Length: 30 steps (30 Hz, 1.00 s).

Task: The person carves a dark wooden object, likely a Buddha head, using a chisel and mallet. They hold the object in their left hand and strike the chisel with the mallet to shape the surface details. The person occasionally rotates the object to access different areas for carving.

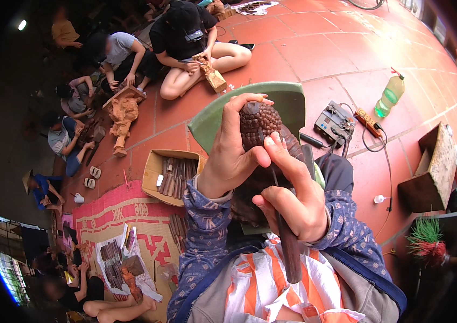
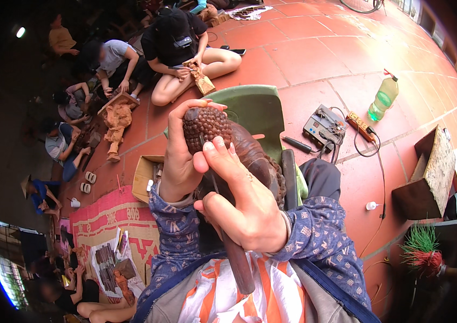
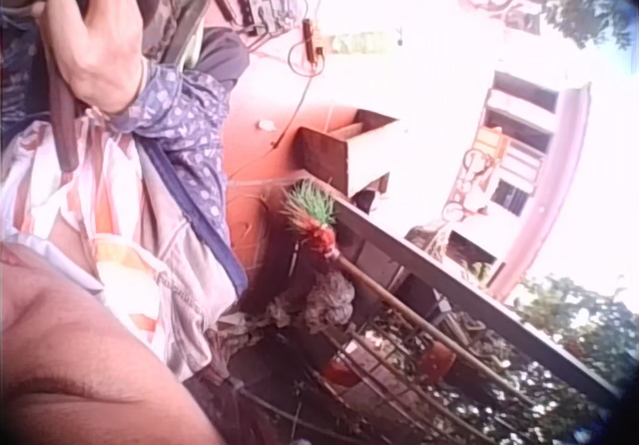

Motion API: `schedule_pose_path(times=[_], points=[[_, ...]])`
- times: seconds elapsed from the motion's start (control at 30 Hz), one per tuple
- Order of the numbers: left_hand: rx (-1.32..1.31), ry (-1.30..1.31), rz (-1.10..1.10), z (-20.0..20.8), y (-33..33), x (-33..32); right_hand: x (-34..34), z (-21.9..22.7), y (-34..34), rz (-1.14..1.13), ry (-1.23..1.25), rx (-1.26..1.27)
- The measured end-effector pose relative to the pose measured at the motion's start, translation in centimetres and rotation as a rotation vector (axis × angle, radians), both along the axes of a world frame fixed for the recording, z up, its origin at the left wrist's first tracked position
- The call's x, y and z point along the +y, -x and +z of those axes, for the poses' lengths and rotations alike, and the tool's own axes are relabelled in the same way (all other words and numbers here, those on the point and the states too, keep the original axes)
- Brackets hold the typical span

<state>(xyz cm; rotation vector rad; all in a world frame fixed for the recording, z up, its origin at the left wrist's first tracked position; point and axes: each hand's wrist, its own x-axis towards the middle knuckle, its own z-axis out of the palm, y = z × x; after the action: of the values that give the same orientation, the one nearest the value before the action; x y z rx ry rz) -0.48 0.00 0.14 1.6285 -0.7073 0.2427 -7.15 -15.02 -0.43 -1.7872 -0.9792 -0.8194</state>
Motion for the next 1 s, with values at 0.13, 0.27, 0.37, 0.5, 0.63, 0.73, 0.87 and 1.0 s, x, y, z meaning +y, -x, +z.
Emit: schedule_pose_path(times=[0.13,0.27,0.37,0.5,0.63,0.73,0.87,1.0], points=[[0.007,0.002,0.005,0.1,0.1,-0.1,0.1,0.2,0.0,-0.016,-0.01,0.021],[0.003,0.018,0.017,0.1,0.0,-0.1,0.0,0.4,0.0,-0.017,-0.014,0.024],[0.004,0.015,-0.013,0.2,-0.2,0.0,0.0,-0.4,-0.4,0.076,-0.156,0.063],[-0.008,-0.049,0.007,0.3,-0.1,0.0,-0.2,-1.3,-0.5,0.171,-0.332,0.099],[-0.02,-0.027,-0.002,0.1,-0.3,0.1,-0.7,-1.1,-0.4,0.172,-0.255,0.128],[0.006,-0.004,-0.004,0.1,-0.2,0.0,-0.9,-0.9,-0.5,0.19,-0.248,0.133],[0.009,0.003,-0.002,0.1,-0.2,0.0,-1.0,-0.8,-0.5,0.197,-0.229,0.146],[0.017,0.001,-0.003,0.1,-0.1,0.0,-1.2,-0.7,-0.7,0.183,-0.198,0.134]])
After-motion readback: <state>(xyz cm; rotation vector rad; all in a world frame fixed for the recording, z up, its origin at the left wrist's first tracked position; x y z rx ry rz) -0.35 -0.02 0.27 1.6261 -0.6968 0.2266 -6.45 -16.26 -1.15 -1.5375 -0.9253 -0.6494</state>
